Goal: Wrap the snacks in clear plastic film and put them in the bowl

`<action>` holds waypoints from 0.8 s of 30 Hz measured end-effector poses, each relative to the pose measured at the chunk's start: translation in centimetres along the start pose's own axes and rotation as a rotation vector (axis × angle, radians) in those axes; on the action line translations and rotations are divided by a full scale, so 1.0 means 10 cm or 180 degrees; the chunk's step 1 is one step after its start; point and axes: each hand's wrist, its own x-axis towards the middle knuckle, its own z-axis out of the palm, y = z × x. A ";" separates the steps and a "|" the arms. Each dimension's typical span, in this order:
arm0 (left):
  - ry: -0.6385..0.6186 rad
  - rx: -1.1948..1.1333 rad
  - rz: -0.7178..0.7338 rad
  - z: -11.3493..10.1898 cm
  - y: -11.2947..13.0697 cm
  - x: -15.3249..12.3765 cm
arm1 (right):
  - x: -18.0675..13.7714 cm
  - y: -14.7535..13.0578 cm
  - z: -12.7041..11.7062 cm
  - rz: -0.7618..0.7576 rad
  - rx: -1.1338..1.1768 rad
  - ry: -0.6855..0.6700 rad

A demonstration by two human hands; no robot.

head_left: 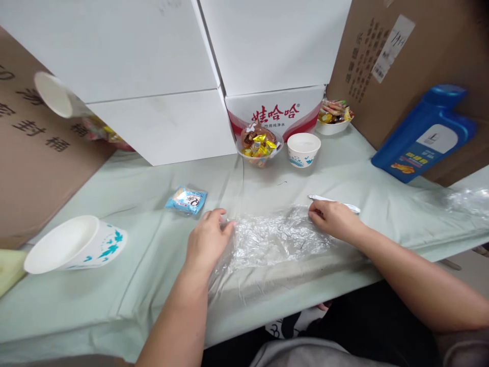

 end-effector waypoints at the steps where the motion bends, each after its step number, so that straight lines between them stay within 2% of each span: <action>1: 0.0317 -0.0041 0.0001 -0.04 -0.01 -0.02 | 0.00 -0.01 0.00 0.0003 -0.0028 0.0005; 3: 0.0915 -0.0228 0.0225 -0.11 0.02 -0.09 | 0.00 -0.03 0.01 0.0003 -0.0080 0.0021; 4: 0.1022 -0.0387 0.0498 -0.12 0.05 -0.13 | 0.00 -0.04 0.02 -0.0006 -0.0104 0.0034; 5: 0.0920 -0.0556 0.0877 -0.12 0.09 -0.18 | 0.00 -0.05 0.03 -0.0018 -0.0126 0.0051; 7: 0.0176 -0.0729 0.1758 -0.06 0.19 -0.25 | 0.01 -0.06 0.04 -0.0047 -0.0177 0.0064; 9: -0.0699 -0.0523 0.2291 0.04 0.28 -0.29 | 0.03 -0.03 0.04 -0.0062 -0.0277 0.0060; 10: -0.1024 -0.0328 0.2353 0.10 0.31 -0.30 | 0.04 0.00 0.03 -0.0043 -0.0356 0.0079; 12: -0.1434 0.0013 0.2223 0.18 0.35 -0.29 | 0.06 0.10 0.00 0.0107 -0.0556 0.0238; 15: -0.1710 0.0189 0.2064 0.20 0.36 -0.27 | 0.06 0.23 -0.10 0.0348 -0.0738 0.0832; 16: -0.1731 0.0193 0.2059 0.20 0.36 -0.27 | 0.03 0.24 -0.12 0.0245 -0.0679 0.1032; 18: -0.1719 0.0167 0.2075 0.18 0.36 -0.27 | -0.04 0.19 -0.14 -0.0421 -0.0347 0.1137; 19: -0.1707 0.0143 0.2091 0.18 0.35 -0.27 | -0.09 0.14 -0.13 -0.0906 -0.0143 0.0959; 21: -0.1691 0.0098 0.2109 0.19 0.32 -0.26 | -0.17 0.04 -0.07 -0.1785 0.0141 0.0238; 22: -0.1683 0.0091 0.2082 0.19 0.30 -0.24 | -0.20 0.00 -0.03 -0.2049 0.0176 -0.0173; 24: -0.1625 0.0116 0.1909 0.20 0.23 -0.20 | -0.22 -0.02 0.04 -0.2146 0.0104 -0.0752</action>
